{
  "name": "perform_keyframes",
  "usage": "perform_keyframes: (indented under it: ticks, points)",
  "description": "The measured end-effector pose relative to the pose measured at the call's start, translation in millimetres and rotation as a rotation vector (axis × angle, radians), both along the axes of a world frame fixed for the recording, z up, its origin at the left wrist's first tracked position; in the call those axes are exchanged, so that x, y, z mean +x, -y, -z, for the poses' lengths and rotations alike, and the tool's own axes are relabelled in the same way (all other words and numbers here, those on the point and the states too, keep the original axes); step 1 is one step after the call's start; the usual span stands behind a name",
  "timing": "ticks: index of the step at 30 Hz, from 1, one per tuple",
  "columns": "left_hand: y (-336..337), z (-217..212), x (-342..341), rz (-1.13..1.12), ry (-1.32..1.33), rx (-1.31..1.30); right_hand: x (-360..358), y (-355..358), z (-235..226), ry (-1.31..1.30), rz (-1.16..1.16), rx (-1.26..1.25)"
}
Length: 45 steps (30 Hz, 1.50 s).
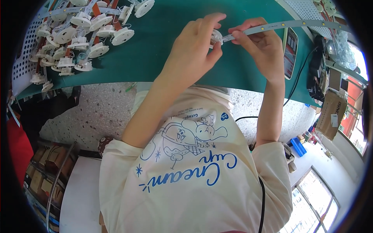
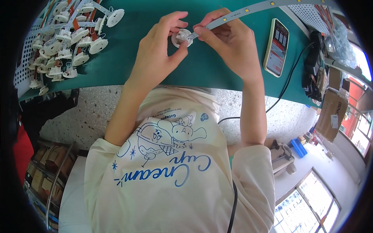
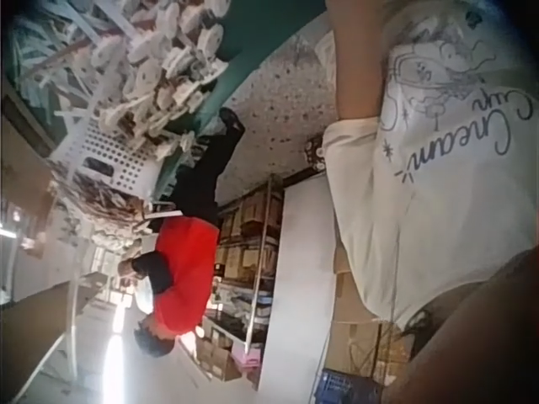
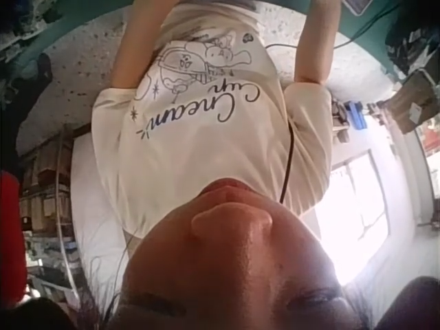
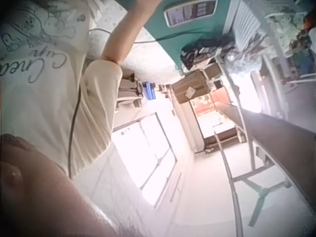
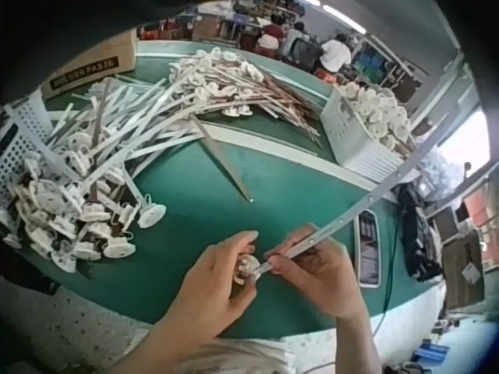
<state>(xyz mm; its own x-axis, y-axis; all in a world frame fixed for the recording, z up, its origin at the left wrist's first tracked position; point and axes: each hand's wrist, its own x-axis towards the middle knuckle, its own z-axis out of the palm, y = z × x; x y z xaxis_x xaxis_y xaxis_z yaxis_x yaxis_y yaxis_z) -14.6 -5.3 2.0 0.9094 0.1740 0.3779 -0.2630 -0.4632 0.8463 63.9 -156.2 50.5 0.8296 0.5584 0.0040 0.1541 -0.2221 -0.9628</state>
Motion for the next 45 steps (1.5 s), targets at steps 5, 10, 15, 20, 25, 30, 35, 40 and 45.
perform_keyframes:
  ticks: [5, 10, 15, 20, 25, 30, 35, 40, 45]
  points:
    - [-2.1, 2.8, 1.4, 0.05, 0.008, -0.085, 2.5, 2.1, 5.0, 0.043, -0.014, 0.009]
    - [-2.9, 5.8, 1.4, 0.052, 0.028, -0.023, 1.6, 1.1, 7.2, 0.045, 0.002, -0.052]
    - [-1.7, 4.2, -0.8, 0.026, 0.098, -0.026, -0.2, 1.1, 7.7, 0.088, 0.018, -0.089]
    - [-1.4, 1.8, -1.6, 0.032, 0.108, -0.022, -0.2, 0.5, 7.6, 0.152, 0.007, -0.095]
    - [-4.3, 1.9, -2.1, 0.072, 0.094, 0.037, -2.6, 3.1, 5.0, 0.122, 0.089, -0.093]
    - [-4.4, 2.0, -2.2, 0.083, 0.075, 0.064, -1.9, 5.1, 6.5, 0.092, 0.103, -0.105]
    - [-12.3, -20.1, -1.1, 0.172, -0.043, 0.031, 5.6, 9.3, 9.6, 0.125, -0.017, -0.043]
    - [-9.5, 30.9, 24.3, 0.031, 0.673, 0.231, 7.7, 8.8, 4.8, 0.121, -0.046, -0.098]
    - [-9.6, 28.6, 23.2, 0.065, 0.654, 0.185, 10.8, 6.1, -1.0, 0.23, -0.125, -0.144]
